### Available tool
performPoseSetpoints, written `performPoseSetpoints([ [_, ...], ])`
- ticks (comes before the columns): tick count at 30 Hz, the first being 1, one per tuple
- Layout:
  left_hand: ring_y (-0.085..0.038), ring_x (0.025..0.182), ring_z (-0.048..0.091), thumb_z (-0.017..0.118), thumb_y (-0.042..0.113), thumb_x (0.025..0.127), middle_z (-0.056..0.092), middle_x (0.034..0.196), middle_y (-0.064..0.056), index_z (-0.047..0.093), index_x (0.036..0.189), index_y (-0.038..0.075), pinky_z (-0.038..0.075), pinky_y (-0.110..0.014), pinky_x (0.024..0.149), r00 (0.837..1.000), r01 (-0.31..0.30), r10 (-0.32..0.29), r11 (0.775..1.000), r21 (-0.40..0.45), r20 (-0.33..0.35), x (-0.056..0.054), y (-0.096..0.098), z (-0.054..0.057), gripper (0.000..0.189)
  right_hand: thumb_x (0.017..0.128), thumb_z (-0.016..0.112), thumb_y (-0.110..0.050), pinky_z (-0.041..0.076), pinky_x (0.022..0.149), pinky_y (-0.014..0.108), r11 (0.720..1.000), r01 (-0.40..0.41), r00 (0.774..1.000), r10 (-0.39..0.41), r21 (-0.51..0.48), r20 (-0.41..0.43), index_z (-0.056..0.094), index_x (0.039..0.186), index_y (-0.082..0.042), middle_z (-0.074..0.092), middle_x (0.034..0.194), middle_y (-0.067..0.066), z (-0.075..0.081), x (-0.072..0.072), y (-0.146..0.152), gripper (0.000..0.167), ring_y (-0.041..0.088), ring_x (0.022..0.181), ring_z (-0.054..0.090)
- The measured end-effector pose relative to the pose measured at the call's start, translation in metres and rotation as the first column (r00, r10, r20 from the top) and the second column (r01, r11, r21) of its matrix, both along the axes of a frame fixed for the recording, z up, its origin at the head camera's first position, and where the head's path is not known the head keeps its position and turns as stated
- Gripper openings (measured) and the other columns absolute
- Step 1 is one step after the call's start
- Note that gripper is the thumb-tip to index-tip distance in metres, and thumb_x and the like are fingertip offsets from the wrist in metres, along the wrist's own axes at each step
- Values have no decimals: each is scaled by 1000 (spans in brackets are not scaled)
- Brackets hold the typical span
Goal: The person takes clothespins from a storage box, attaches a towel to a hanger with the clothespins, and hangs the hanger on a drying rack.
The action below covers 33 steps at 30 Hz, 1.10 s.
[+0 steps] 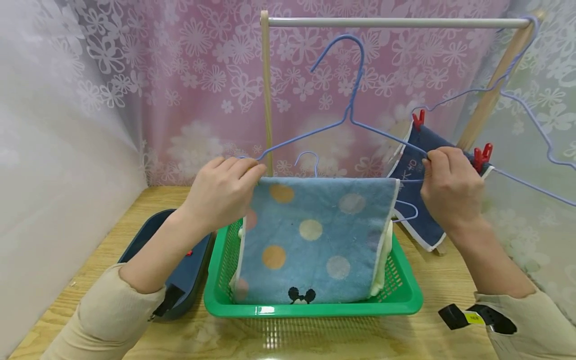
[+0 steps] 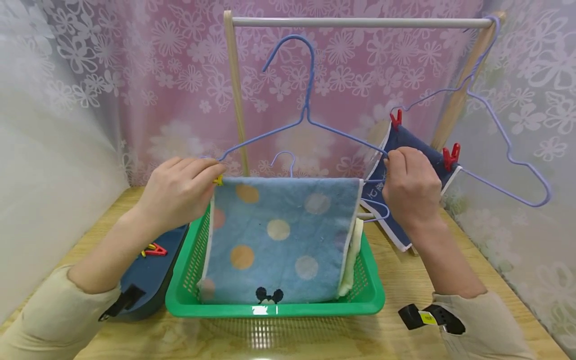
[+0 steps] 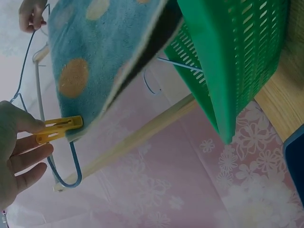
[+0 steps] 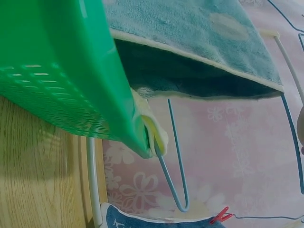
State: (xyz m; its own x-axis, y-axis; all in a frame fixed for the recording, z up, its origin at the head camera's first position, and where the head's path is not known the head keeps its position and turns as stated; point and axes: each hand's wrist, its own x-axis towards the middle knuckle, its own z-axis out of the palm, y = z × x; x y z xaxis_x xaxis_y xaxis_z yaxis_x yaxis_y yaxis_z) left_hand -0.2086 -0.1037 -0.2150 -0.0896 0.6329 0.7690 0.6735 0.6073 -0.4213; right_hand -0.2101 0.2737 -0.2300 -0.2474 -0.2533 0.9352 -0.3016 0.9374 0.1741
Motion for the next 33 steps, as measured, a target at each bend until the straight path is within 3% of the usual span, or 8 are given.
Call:
performPoseSetpoints([
  [6, -33, 77, 61, 61, 0, 79, 63, 98, -18, 64, 96, 1, 48, -40, 58, 1000, -6, 6, 1000, 7, -19, -2, -4, 0, 18, 91, 51, -6, 49, 61, 54, 1000, 6, 1000, -6, -4, 16, 55, 89, 12, 55, 87, 27, 0, 0, 1, 18, 41, 76, 57],
  [14, -35, 83, 61, 75, 7, 69, 61, 102, -19, 62, 103, -1, 51, -44, 64, 1000, -4, 3, 999, 50, 5, 1, -19, 0, 38, 90, 51, -7, 46, 59, 56, 998, -25, 999, 23, -49, -31, 56, 87, 11, 56, 86, 26, -2, -3, 1, 19, 43, 75, 57],
  [26, -34, 74, 59, 69, 2, 71, 64, 91, -16, 65, 96, -1, 46, -45, 58, 1000, 3, -9, 979, 206, 26, -2, -56, -10, 25, 92, 49, -10, 45, 58, 56, 997, -41, 999, 39, -60, -37, 56, 86, 11, 56, 85, 27, -2, -4, 1, 23, 42, 74, 56],
  [33, -34, 73, 58, 62, 4, 79, 66, 80, -15, 68, 86, -1, 44, -43, 57, 993, -94, 79, 981, 172, 93, -18, -90, -25, 11, 91, 50, -10, 45, 58, 57, 997, -42, 999, 41, -61, -27, 56, 86, 11, 55, 85, 27, -2, -4, 1, 23, 43, 75, 56],
])
